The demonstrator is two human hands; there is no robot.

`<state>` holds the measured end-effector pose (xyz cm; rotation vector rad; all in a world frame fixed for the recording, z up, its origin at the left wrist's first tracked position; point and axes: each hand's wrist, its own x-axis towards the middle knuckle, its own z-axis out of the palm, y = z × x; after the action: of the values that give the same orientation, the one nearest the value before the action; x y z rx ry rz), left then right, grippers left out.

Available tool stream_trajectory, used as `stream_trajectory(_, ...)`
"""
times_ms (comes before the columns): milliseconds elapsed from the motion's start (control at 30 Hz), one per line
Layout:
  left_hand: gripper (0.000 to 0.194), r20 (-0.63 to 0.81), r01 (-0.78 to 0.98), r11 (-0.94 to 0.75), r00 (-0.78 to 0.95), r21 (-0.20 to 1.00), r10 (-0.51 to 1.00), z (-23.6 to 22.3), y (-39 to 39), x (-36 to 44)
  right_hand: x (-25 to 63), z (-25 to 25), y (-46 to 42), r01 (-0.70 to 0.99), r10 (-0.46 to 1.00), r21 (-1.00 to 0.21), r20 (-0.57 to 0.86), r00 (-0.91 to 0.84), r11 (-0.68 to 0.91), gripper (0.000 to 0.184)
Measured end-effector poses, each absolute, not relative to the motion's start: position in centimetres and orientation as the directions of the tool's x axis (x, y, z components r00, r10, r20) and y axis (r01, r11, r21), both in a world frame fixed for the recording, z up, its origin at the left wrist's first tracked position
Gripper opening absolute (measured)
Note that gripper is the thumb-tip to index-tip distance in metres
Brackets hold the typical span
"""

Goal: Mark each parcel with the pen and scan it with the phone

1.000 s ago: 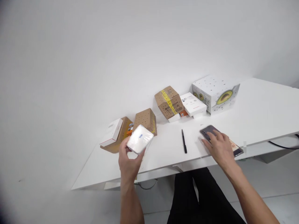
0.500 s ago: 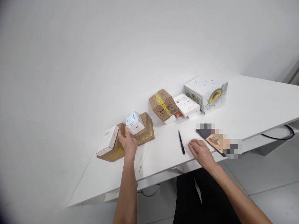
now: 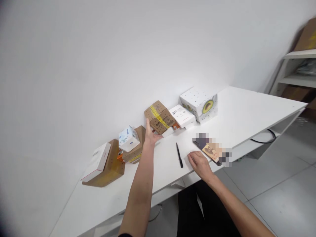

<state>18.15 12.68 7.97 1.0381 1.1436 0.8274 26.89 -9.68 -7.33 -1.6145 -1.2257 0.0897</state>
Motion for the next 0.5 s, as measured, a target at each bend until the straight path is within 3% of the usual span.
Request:
stream_trajectory(167, 0.079, -0.456, -0.134, 0.497, 0.251, 0.857, 0.854, 8.5, 13.5, 18.3, 26.7, -7.5, -9.6, 0.666, 0.705, -0.742, 0.513, 0.489, 0.078, 0.023)
stream_trajectory(367, 0.059, -0.289, -0.340, 0.420, 0.372, 0.841, 0.882, 8.2, 10.7, 14.5, 26.6, -7.6, -9.5, 0.691, 0.695, -0.719, 0.533, 0.483, 0.071, 0.023)
stream_trajectory(500, 0.056, -0.157, -0.381, 0.351, 0.456, 0.855, 0.876, 7.0, 5.8, 8.8, 26.6, -7.6, -9.5, 0.714, 0.688, -0.697, 0.547, 0.477, 0.059, 0.023)
